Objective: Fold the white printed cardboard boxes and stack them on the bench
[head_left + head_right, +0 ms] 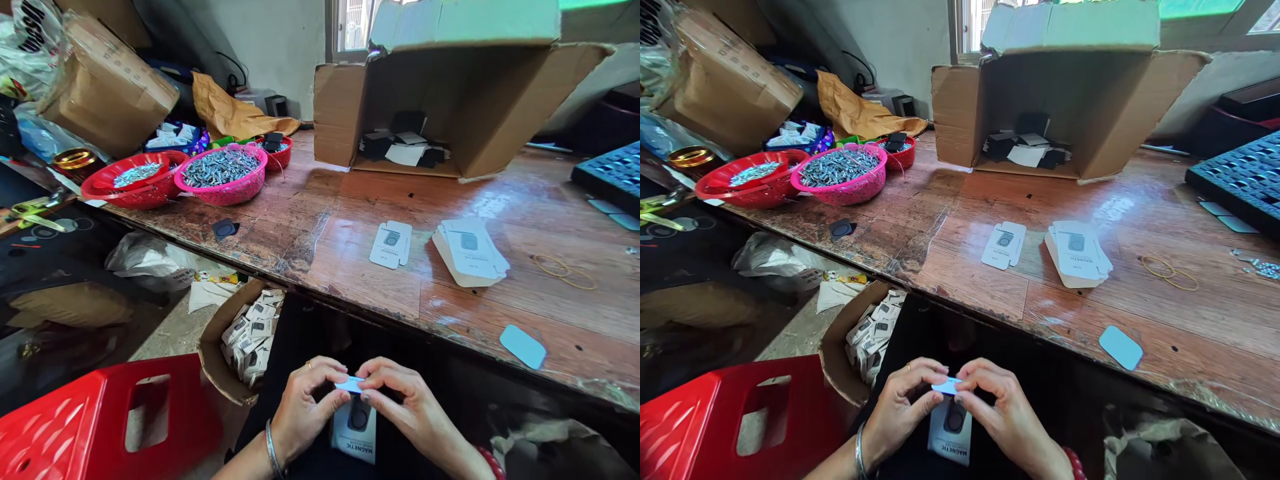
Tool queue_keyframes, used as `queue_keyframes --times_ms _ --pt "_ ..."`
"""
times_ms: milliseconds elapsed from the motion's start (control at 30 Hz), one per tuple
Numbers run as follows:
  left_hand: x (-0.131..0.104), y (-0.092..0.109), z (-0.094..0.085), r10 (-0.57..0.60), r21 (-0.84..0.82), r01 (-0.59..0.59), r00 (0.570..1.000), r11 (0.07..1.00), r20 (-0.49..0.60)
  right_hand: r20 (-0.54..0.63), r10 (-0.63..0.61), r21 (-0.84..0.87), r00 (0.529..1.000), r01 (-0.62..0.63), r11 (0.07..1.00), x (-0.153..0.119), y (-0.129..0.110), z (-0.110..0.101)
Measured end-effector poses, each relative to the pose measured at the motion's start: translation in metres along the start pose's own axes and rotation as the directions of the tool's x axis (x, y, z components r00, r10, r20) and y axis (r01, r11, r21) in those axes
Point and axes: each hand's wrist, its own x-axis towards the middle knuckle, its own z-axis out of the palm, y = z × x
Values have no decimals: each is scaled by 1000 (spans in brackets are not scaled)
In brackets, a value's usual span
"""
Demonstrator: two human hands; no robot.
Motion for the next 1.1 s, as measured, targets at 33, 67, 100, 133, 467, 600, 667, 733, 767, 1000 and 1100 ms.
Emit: queue_keyframes --times_ms 33,67,100,133,467,600,667,733,767,1000,1100 --pt "1 4 0 6 27 -5 1000 1000 -6 7 13 -11 1000 -13 1000 1 -4 0" --pt "2 8 0 0 51 1 1000 999 -8 9 32 -25 999 -32 999 3 -8 0" --pt "4 12 0 -17 74 18 1000 997 -11 6 57 -44 998 -57 997 5 -12 0" --pt "6 16 0 -41 96 41 999 995 -9 4 84 -63 996 -84 995 7 -16 0" --pt "18 27 -6 -218 56 214 972 975 84 21 251 -39 968 -250 967 13 -21 -7" --pt "12 19 -11 -123 12 123 979 992 164 33 166 -22 986 -165 986 7 -18 -4" --pt "6 13 -14 -66 41 60 985 997 157 51 122 2 991 -123 992 2 -14 -2" --pt "0 6 -15 -22 61 14 993 998 117 55 95 28 994 -96 995 -6 -6 2" --pt "-3 3 -14 -10 62 4 996 998 90 38 88 38 995 -89 995 -11 -1 5" --pt "-13 -16 2 -76 -117 84 995 990 69 -133 59 128 989 -42 991 -26 23 26" --pt "-14 -17 8 -153 -181 168 984 969 94 -116 94 166 989 -74 983 -22 18 28"
